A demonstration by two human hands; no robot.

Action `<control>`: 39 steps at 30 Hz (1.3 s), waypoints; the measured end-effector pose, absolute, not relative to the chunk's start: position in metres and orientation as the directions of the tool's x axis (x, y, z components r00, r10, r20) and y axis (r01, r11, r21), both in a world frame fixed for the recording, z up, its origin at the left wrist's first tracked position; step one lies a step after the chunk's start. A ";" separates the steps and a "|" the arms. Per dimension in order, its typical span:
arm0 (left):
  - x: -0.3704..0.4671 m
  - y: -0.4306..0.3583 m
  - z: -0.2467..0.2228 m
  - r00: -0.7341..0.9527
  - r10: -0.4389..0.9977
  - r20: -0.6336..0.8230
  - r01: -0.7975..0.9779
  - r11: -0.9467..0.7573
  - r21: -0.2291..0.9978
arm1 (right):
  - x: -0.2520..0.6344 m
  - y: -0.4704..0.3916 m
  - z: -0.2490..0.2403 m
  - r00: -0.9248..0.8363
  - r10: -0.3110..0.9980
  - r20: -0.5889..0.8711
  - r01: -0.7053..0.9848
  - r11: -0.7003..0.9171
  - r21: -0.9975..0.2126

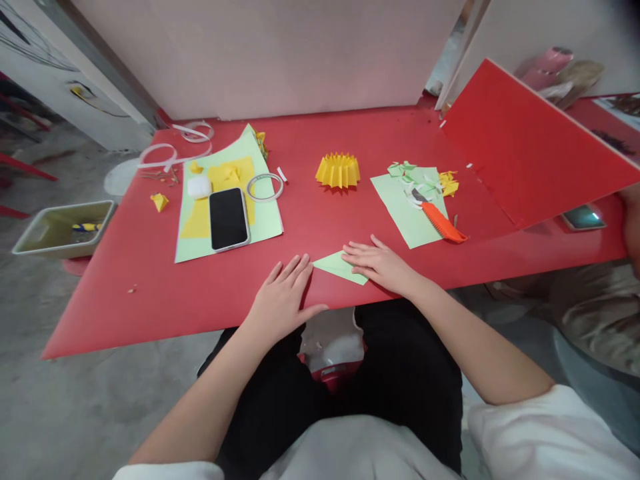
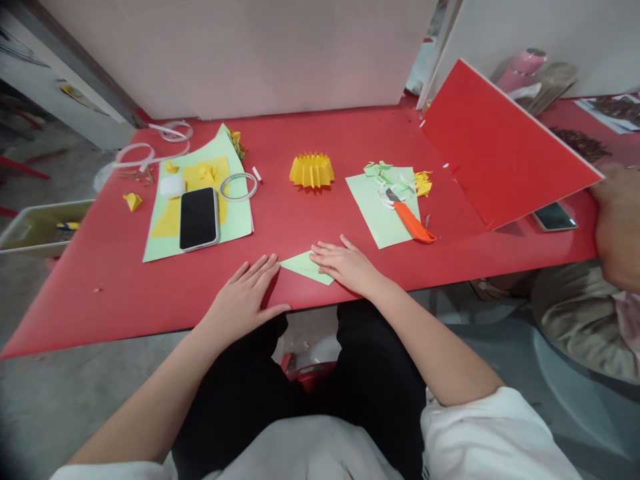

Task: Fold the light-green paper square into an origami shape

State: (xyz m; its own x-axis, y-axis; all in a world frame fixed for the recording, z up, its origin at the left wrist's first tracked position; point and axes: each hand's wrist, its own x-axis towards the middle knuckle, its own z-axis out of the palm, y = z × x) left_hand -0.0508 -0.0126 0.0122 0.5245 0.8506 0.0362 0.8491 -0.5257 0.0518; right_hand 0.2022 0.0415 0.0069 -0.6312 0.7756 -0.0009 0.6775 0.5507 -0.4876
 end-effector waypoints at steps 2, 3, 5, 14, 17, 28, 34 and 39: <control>-0.055 -0.016 0.018 0.475 0.879 0.048 0.879 -0.477 0.026 | 0.202 0.041 0.009 -0.635 0.773 -0.011 0.684 0.555 -0.474; -0.053 -0.017 0.022 0.450 0.891 0.065 0.892 -0.452 0.018 | 0.202 0.041 0.010 -0.637 0.771 -0.017 0.687 0.557 -0.468; -0.043 -0.017 0.027 0.430 0.896 0.110 0.901 -0.434 0.014 | 0.201 0.042 0.012 -0.638 0.770 -0.027 0.694 0.559 -0.455; 0.016 -0.004 -0.004 0.569 0.817 0.094 0.808 -0.577 0.120 | 0.198 0.041 0.013 -0.629 0.777 -0.020 0.707 0.561 -0.429; 0.011 -0.008 -0.006 0.574 0.813 0.092 0.804 -0.582 0.124 | 0.199 0.038 0.009 -0.605 0.796 -0.005 0.719 0.543 -0.433; 0.002 -0.013 0.000 0.592 0.803 0.069 0.792 -0.595 0.136 | 0.201 0.036 0.006 -0.504 0.862 -0.056 0.815 0.453 -0.362; 0.004 -0.014 0.000 0.590 0.801 0.103 0.786 -0.599 0.155 | 0.212 0.042 0.009 -0.562 0.820 -0.106 0.794 0.500 -0.346; -0.001 -0.013 -0.001 0.574 0.813 0.096 0.796 -0.582 0.164 | 0.215 0.039 0.009 -0.503 0.852 -0.146 0.842 0.445 -0.306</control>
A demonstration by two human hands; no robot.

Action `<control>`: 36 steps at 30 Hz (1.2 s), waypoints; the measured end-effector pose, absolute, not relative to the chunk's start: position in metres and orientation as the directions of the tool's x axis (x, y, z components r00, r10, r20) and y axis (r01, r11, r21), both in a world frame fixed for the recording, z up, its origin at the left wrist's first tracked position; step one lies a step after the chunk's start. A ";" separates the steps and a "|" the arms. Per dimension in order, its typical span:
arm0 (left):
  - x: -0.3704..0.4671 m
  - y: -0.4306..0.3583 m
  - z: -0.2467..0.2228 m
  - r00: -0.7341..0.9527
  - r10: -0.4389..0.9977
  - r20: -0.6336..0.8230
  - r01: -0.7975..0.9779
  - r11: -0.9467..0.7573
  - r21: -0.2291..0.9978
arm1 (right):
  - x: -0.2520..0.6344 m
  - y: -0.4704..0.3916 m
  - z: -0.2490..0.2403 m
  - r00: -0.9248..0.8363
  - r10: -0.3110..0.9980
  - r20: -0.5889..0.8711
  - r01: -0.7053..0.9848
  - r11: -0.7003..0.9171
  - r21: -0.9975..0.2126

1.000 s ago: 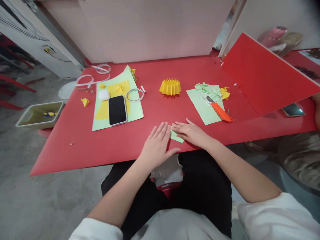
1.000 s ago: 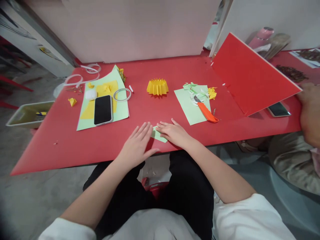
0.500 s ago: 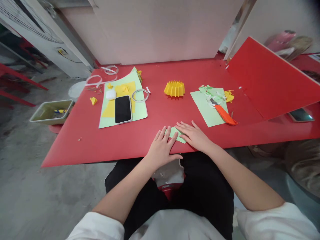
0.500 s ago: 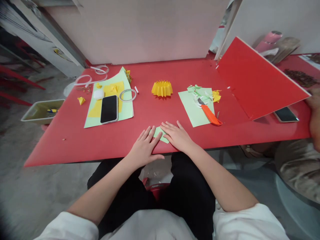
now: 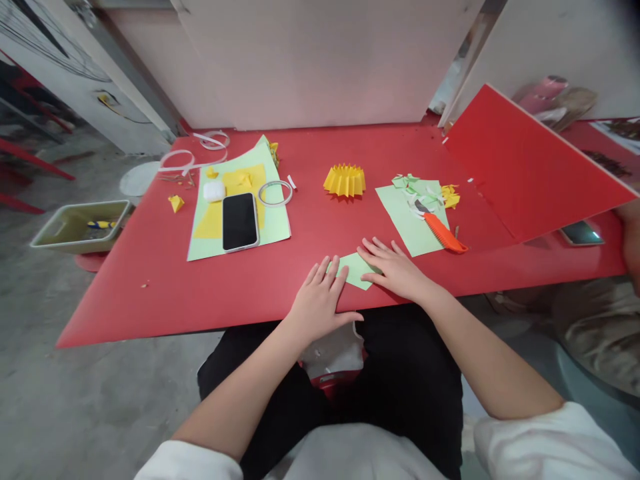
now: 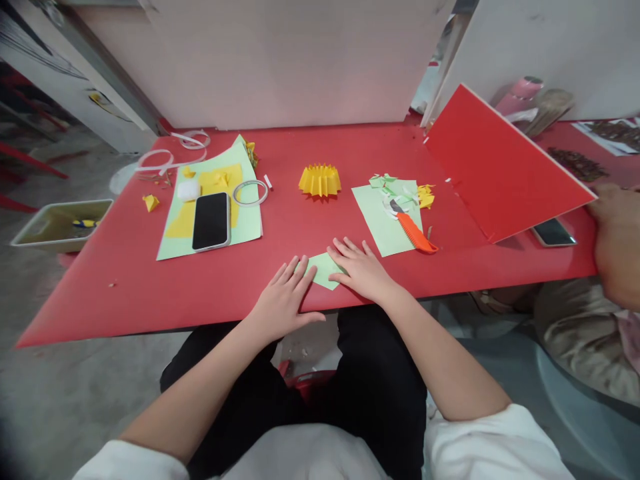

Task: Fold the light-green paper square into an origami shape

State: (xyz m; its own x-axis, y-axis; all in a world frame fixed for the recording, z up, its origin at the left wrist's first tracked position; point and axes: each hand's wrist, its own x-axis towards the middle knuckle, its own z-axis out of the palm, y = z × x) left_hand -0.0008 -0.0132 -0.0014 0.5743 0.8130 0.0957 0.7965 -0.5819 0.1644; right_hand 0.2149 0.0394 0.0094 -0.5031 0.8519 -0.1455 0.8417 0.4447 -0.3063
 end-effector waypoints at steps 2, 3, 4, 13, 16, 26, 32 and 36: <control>-0.004 -0.013 -0.003 0.564 0.820 0.097 0.805 -0.573 0.157 | 0.217 0.037 0.010 -0.472 0.871 -0.137 0.859 0.419 -0.295; -0.006 -0.013 -0.003 0.562 0.821 0.100 0.807 -0.571 0.153 | 0.218 0.036 0.011 -0.464 0.877 -0.128 0.861 0.412 -0.299; -0.007 -0.013 -0.004 0.561 0.821 0.105 0.808 -0.570 0.148 | 0.219 0.036 0.012 -0.460 0.880 -0.118 0.859 0.407 -0.312; 0.004 -0.021 -0.003 0.558 0.816 0.149 0.813 -0.574 0.100 | 0.196 0.049 0.009 -0.589 0.803 0.090 0.717 0.571 -0.400; 0.009 -0.024 -0.005 0.586 0.798 0.142 0.795 -0.600 0.095 | 0.191 0.050 -0.001 -0.613 0.779 0.131 0.724 0.621 -0.301; 0.012 -0.024 0.000 0.509 0.842 0.182 0.830 -0.535 0.156 | 0.190 0.049 -0.005 -0.549 0.742 0.384 0.700 0.660 -0.274; 0.004 -0.022 0.006 0.364 0.912 0.192 0.908 -0.393 0.148 | 0.186 0.043 -0.002 -0.583 0.682 0.442 0.711 0.691 -0.128; -0.002 -0.017 0.007 0.359 0.904 0.234 0.907 -0.397 0.142 | 0.186 0.036 -0.002 -0.621 0.654 0.431 0.703 0.709 -0.063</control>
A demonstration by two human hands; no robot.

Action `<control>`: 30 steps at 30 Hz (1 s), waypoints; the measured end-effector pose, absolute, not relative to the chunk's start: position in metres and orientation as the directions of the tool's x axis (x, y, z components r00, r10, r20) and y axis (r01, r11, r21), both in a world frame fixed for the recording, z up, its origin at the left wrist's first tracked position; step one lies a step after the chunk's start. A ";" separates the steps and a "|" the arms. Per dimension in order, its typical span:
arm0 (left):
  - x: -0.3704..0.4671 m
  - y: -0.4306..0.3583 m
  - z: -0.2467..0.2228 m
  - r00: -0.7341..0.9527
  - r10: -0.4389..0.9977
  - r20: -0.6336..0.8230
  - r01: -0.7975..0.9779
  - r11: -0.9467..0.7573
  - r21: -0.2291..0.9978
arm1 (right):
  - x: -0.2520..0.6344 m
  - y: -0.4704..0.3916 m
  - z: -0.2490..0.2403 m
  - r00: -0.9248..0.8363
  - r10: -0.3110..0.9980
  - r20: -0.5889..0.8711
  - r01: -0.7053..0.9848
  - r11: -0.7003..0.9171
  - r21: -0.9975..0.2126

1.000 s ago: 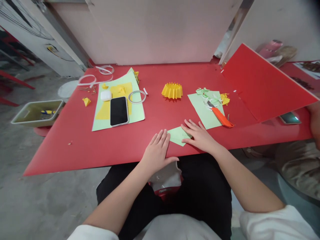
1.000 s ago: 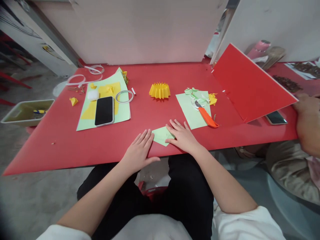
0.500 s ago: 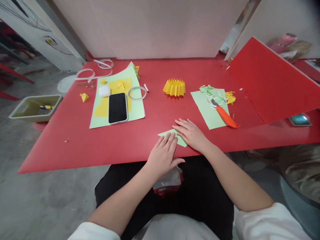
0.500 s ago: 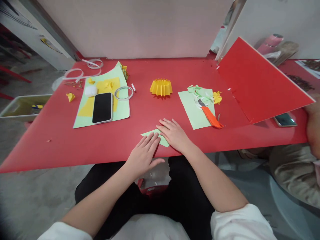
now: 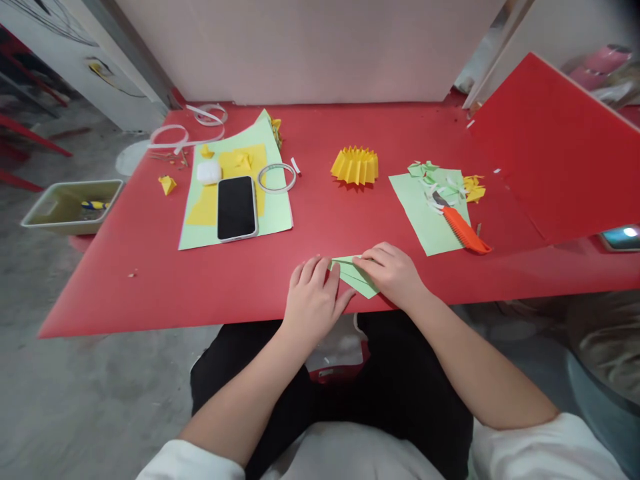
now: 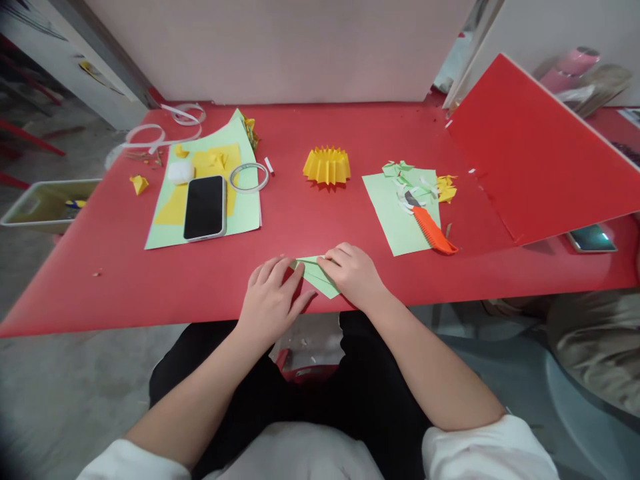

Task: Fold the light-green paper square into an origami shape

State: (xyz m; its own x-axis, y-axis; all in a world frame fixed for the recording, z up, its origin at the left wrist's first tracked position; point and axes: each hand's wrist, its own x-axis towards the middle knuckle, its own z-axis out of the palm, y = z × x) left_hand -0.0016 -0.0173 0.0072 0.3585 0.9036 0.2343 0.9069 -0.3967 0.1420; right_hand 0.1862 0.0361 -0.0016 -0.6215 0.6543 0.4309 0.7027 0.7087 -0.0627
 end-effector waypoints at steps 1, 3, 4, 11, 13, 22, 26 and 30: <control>-0.003 -0.016 0.007 0.374 0.895 0.241 0.899 -0.414 0.141 | 0.186 0.034 -0.002 -0.632 0.646 0.428 0.698 0.715 -0.049; -0.005 -0.015 0.006 0.410 0.883 0.227 0.881 -0.448 0.151 | 0.187 0.030 -0.002 -0.639 0.633 0.436 0.689 0.724 -0.041; -0.005 -0.014 0.006 0.423 0.881 0.212 0.874 -0.458 0.159 | 0.187 0.028 -0.002 -0.637 0.628 0.446 0.685 0.727 -0.045; -0.009 -0.016 0.003 0.456 0.870 0.188 0.862 -0.485 0.149 | 0.187 0.023 -0.003 -0.628 0.593 0.504 0.656 0.752 -0.068; -0.010 -0.017 0.002 0.476 0.858 0.191 0.851 -0.504 0.145 | 0.188 0.024 -0.006 -0.631 0.590 0.504 0.650 0.756 -0.072; -0.012 -0.017 -0.003 0.510 0.821 0.257 0.832 -0.546 0.097 | 0.193 0.021 -0.013 -0.636 0.594 0.493 0.625 0.771 -0.123; -0.013 -0.022 0.000 0.530 0.802 0.274 0.826 -0.562 0.047 | 0.194 0.024 -0.009 -0.637 0.595 0.491 0.624 0.772 -0.125; -0.006 -0.031 0.004 0.478 0.821 0.311 0.855 -0.516 0.049 | 0.193 0.028 -0.002 -0.636 0.594 0.492 0.630 0.768 -0.113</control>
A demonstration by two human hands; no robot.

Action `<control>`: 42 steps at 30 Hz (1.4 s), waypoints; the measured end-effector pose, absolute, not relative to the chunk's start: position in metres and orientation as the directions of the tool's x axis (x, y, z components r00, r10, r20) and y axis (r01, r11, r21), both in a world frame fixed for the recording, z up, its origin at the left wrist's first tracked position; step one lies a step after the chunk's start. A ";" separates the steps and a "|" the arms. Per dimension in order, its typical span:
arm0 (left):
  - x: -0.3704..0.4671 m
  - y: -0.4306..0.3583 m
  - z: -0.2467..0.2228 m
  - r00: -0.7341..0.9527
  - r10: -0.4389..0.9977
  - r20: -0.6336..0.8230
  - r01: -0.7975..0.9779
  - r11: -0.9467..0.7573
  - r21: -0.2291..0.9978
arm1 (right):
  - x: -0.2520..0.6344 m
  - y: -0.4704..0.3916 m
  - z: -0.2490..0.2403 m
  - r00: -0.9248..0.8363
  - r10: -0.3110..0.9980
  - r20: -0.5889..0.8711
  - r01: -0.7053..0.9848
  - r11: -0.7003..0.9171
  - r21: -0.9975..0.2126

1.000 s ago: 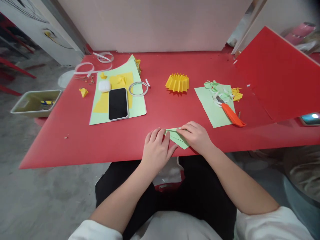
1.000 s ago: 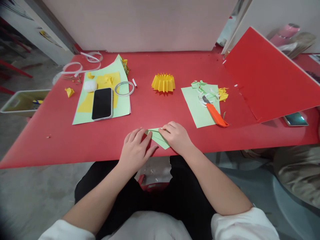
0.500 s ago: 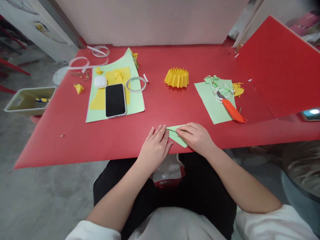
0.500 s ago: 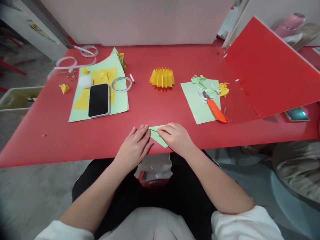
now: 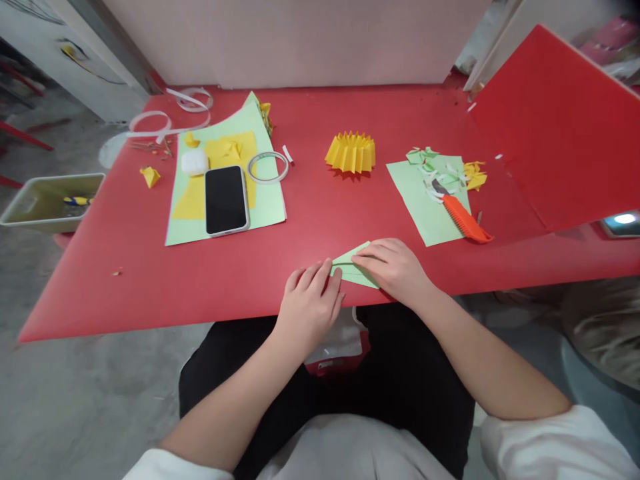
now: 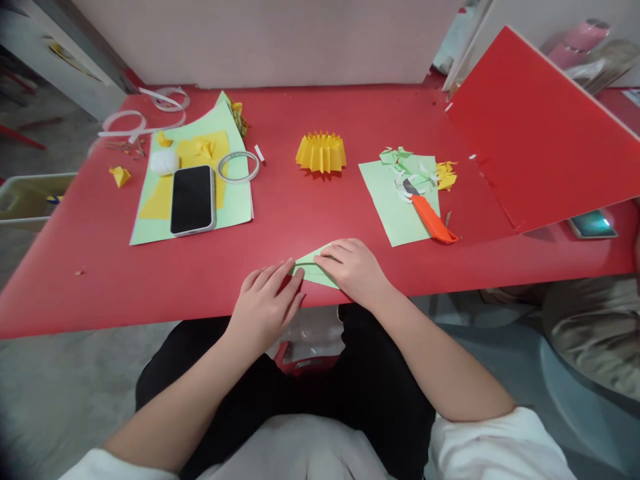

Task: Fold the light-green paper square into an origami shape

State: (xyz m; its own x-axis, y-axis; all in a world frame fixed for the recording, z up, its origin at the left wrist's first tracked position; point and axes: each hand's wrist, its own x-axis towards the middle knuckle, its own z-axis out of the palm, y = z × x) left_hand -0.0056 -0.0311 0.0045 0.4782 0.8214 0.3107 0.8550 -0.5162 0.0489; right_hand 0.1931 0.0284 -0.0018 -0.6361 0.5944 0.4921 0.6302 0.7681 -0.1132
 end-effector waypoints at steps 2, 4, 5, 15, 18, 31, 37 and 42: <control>-0.002 -0.034 0.005 0.463 0.825 0.325 0.858 -0.509 0.068 | 0.193 0.028 -0.001 -0.640 0.593 0.489 0.635 0.766 -0.100; 0.001 -0.035 0.004 0.477 0.810 0.341 0.842 -0.532 0.085 | 0.194 0.025 -0.002 -0.647 0.585 0.489 0.640 0.765 -0.069; 0.001 -0.036 0.003 0.489 0.801 0.346 0.832 -0.548 0.092 | 0.195 0.023 -0.003 -0.652 0.581 0.488 0.643 0.764 -0.050; 0.001 -0.034 0.001 0.518 0.809 0.278 0.820 -0.562 0.109 | 0.202 0.011 -0.007 -0.662 0.585 0.469 0.635 0.770 -0.066; 0.001 -0.033 0.002 0.540 0.808 0.235 0.813 -0.573 0.103 | 0.201 0.011 -0.007 -0.639 0.616 0.461 0.648 0.754 -0.109; 0.000 -0.030 -0.001 0.586 0.775 0.237 0.777 -0.620 0.106 | 0.192 0.009 -0.006 -0.618 0.678 0.399 0.679 0.715 -0.164; -0.001 -0.030 0.002 0.585 0.778 0.227 0.780 -0.617 0.103 | 0.195 0.009 -0.008 -0.632 0.659 0.408 0.675 0.727 -0.127; -0.002 -0.030 0.003 0.576 0.790 0.210 0.783 -0.607 0.135 | 0.196 0.009 -0.007 -0.647 0.636 0.421 0.672 0.736 -0.078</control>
State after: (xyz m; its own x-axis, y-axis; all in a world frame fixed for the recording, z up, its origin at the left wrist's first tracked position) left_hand -0.0016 -0.0298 0.0030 0.5759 0.7901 0.2098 0.7832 -0.6068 0.1355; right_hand 0.1958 0.0092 -0.0073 -0.6471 0.6356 0.4211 0.6723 0.7361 -0.0780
